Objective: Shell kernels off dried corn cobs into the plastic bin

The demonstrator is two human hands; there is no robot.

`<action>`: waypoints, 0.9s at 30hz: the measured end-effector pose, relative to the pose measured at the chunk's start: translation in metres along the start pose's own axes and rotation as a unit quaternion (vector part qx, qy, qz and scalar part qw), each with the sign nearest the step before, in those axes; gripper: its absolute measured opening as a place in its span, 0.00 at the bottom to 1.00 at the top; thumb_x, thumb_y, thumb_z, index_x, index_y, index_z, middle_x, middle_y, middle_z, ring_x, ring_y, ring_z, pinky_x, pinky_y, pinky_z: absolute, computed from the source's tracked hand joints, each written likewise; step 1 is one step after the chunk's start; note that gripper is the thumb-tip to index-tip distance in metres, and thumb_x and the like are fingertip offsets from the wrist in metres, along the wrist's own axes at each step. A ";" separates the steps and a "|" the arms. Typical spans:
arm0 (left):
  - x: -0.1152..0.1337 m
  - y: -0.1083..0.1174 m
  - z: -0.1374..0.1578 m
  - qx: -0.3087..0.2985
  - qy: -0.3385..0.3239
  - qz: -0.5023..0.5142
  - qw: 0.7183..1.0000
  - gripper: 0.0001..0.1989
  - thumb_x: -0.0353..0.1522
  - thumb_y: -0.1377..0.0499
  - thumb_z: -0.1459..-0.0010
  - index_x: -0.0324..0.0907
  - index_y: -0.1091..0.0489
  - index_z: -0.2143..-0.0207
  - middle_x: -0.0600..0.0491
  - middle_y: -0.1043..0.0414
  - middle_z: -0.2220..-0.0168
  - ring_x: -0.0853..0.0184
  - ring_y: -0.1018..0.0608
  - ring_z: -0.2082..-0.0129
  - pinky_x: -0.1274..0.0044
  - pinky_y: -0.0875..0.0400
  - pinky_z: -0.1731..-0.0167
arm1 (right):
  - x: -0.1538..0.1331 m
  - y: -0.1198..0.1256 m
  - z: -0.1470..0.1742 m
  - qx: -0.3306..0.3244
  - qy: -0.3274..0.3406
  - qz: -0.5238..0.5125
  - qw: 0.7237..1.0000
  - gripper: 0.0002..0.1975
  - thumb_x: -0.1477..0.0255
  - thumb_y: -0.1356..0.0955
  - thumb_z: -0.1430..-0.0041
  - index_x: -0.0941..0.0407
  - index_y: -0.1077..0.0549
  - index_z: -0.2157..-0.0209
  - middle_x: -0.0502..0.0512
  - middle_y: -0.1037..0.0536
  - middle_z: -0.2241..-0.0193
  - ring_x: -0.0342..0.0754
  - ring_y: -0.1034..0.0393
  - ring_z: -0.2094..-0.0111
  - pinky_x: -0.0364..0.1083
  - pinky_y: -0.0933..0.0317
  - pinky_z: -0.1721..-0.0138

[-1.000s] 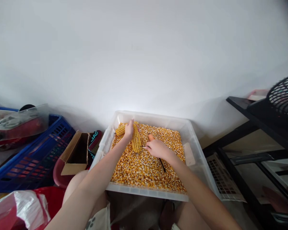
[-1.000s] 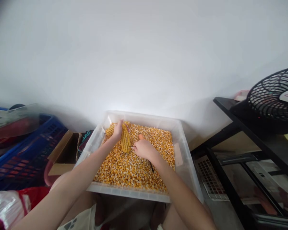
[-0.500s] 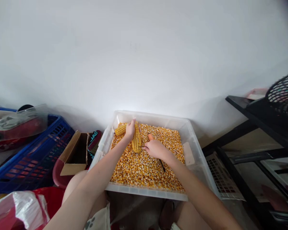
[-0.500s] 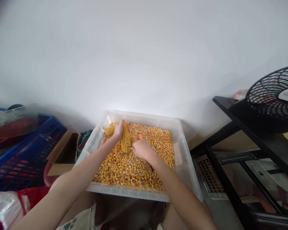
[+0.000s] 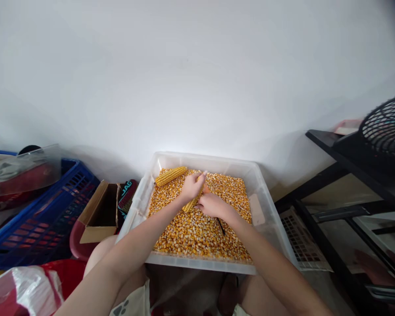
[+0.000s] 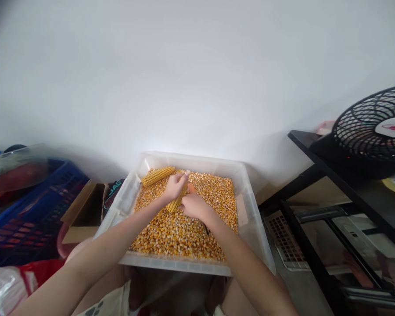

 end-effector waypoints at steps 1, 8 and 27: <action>0.007 -0.005 0.003 -0.016 -0.019 -0.025 0.999 0.24 0.48 0.49 0.43 0.41 0.41 0.83 0.58 0.43 0.85 0.72 0.38 0.81 0.78 0.46 0.77 | 0.000 0.001 0.000 0.007 0.003 0.001 1.000 0.17 0.69 0.40 0.38 0.61 0.25 0.55 0.64 0.22 0.59 0.54 0.28 0.58 0.45 0.39 0.60; 0.000 0.002 -0.001 0.010 -0.003 -0.005 1.000 0.25 0.49 0.50 0.43 0.40 0.42 0.84 0.58 0.44 0.85 0.72 0.39 0.80 0.78 0.46 0.77 | 0.000 -0.002 0.000 -0.011 -0.004 0.014 1.000 0.17 0.68 0.40 0.37 0.60 0.24 0.58 0.64 0.21 0.61 0.53 0.27 0.60 0.44 0.39 0.61; -0.015 0.009 -0.008 0.015 0.038 0.039 0.998 0.26 0.50 0.52 0.42 0.40 0.38 0.81 0.57 0.40 0.85 0.71 0.35 0.81 0.78 0.42 0.77 | 0.003 -0.004 -0.006 -0.014 0.011 -0.028 0.999 0.20 0.62 0.41 0.36 0.59 0.22 0.62 0.61 0.20 0.64 0.49 0.27 0.64 0.43 0.40 0.65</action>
Point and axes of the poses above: each hand's wrist, its own z-axis away from the middle knuckle, its own y-axis out of the back of the hand, x = y × z, the point moved 10 cm from there along -z, towards the middle knuckle
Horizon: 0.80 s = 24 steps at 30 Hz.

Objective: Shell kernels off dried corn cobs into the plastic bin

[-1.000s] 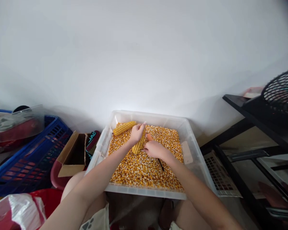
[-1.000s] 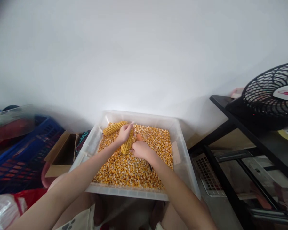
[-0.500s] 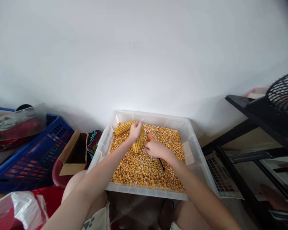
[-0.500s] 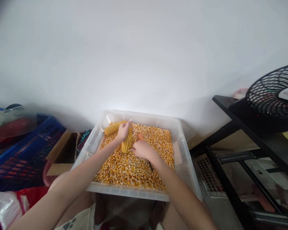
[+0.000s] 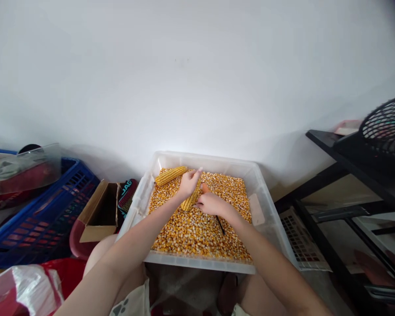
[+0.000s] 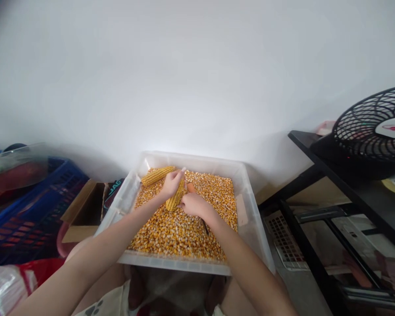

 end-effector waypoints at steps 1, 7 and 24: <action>0.009 -0.006 0.004 -0.010 -0.025 -0.045 0.999 0.26 0.49 0.52 0.41 0.40 0.39 0.82 0.57 0.41 0.85 0.72 0.36 0.80 0.78 0.44 0.76 | 0.000 -0.001 0.000 -0.003 0.007 -0.003 1.000 0.19 0.63 0.40 0.37 0.59 0.22 0.62 0.61 0.20 0.63 0.49 0.27 0.64 0.43 0.40 0.65; 0.030 -0.026 0.021 -0.052 -0.083 -0.147 0.984 0.24 0.46 0.53 0.39 0.40 0.42 0.82 0.59 0.47 0.84 0.73 0.39 0.80 0.78 0.49 0.76 | 0.003 -0.005 -0.003 0.006 0.024 -0.001 1.000 0.15 0.69 0.38 0.40 0.61 0.22 0.62 0.62 0.21 0.62 0.51 0.28 0.62 0.43 0.40 0.63; -0.068 0.048 -0.019 0.144 0.156 0.210 0.955 0.22 0.50 0.46 0.48 0.42 0.39 0.81 0.55 0.39 0.87 0.67 0.31 0.84 0.77 0.36 0.82 | 0.007 0.002 0.003 0.002 -0.036 0.013 0.999 0.20 0.62 0.42 0.35 0.58 0.23 0.61 0.60 0.23 0.66 0.49 0.28 0.63 0.43 0.41 0.65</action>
Point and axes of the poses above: each hand's wrist, its own z-axis away from the middle knuckle, its own y-axis out of the back of the hand, x = y × z, the point moved 10 cm from there along -z, towards the middle knuckle
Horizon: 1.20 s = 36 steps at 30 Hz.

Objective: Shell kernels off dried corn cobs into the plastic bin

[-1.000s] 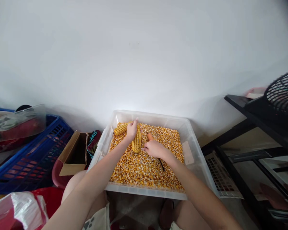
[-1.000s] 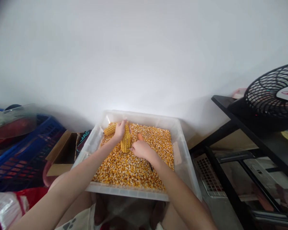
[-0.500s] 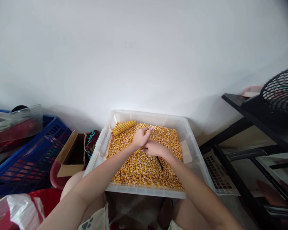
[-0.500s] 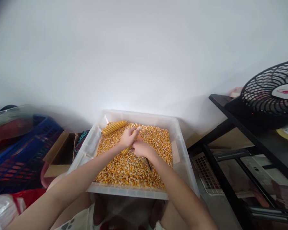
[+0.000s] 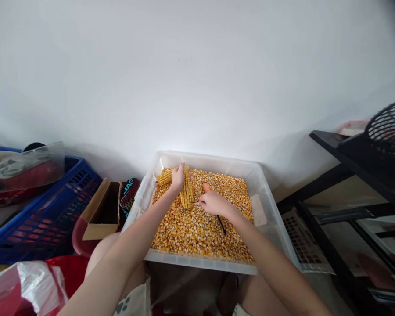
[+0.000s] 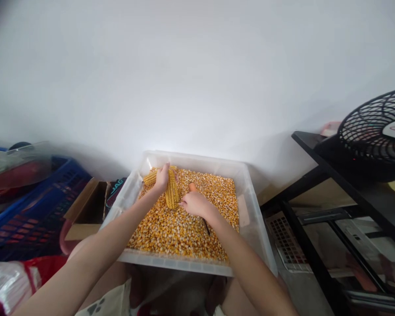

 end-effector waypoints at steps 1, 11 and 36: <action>-0.002 0.003 -0.001 0.006 0.010 0.015 1.000 0.21 0.49 0.46 0.48 0.42 0.38 0.80 0.55 0.39 0.88 0.66 0.30 0.83 0.77 0.35 0.81 | 0.000 0.000 0.000 0.000 -0.001 0.000 1.000 0.20 0.62 0.42 0.35 0.58 0.23 0.61 0.60 0.23 0.66 0.49 0.28 0.63 0.43 0.42 0.65; -0.016 0.016 -0.007 0.025 0.064 0.026 0.997 0.21 0.50 0.51 0.47 0.43 0.38 0.78 0.52 0.38 0.88 0.63 0.27 0.83 0.74 0.34 0.82 | -0.002 0.010 0.001 0.041 -0.021 0.015 0.999 0.20 0.64 0.43 0.34 0.59 0.24 0.61 0.61 0.24 0.65 0.49 0.28 0.62 0.43 0.40 0.62; 0.039 -0.082 0.075 -0.193 -0.223 -0.323 0.899 0.25 0.49 0.53 0.41 0.41 0.44 0.83 0.58 0.45 0.84 0.72 0.39 0.79 0.78 0.46 0.75 | -0.010 0.001 0.005 0.002 0.015 0.015 1.000 0.16 0.69 0.39 0.39 0.60 0.26 0.55 0.64 0.22 0.58 0.54 0.28 0.59 0.44 0.39 0.60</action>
Point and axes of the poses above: each hand's wrist, its own z-axis away from the middle knuckle, its own y-axis out of the back of the hand, x = y × z, the point moved 10 cm from there along -z, towards the middle knuckle
